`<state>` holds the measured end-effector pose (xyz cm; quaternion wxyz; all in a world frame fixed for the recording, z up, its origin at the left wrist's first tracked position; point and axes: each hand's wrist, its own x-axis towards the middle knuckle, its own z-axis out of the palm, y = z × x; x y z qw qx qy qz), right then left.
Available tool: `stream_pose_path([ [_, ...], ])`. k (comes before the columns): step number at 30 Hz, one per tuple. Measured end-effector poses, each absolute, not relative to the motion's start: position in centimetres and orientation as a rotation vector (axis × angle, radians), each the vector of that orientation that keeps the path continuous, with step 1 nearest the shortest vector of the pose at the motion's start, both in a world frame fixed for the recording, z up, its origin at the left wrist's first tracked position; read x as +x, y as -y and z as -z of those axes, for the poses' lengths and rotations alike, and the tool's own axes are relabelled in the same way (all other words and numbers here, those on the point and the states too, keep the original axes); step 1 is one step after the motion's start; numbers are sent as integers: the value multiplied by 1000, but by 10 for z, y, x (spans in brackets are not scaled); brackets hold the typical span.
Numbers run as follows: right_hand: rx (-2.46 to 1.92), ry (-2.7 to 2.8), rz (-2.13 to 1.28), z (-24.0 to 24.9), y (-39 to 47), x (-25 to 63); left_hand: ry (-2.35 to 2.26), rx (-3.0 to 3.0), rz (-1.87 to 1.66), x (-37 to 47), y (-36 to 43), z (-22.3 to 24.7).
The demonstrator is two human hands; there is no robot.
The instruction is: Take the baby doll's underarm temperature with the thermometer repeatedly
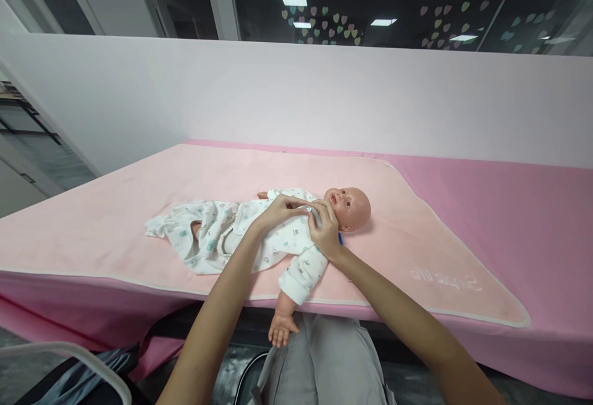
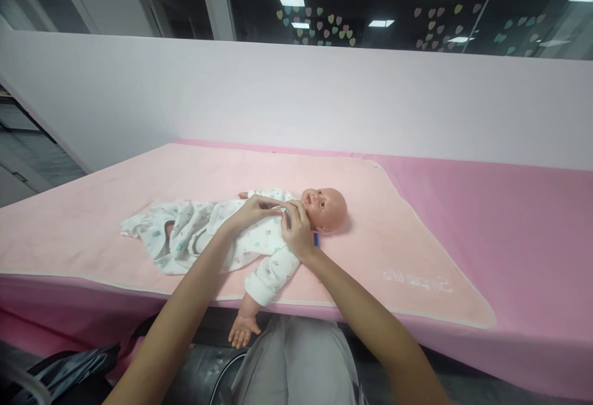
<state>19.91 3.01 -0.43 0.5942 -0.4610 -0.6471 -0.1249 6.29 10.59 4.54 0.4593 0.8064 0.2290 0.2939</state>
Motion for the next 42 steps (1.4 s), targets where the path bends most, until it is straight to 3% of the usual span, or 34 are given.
stream_pose_path([
  [33, -1102, 1565, 332, 12, -33, 199, -602, 2046, -746, 64, -105, -45],
  [42, -1076, 1601, 526, 7, -28, 197, -600, 2075, -705, 62, -104, -46],
])
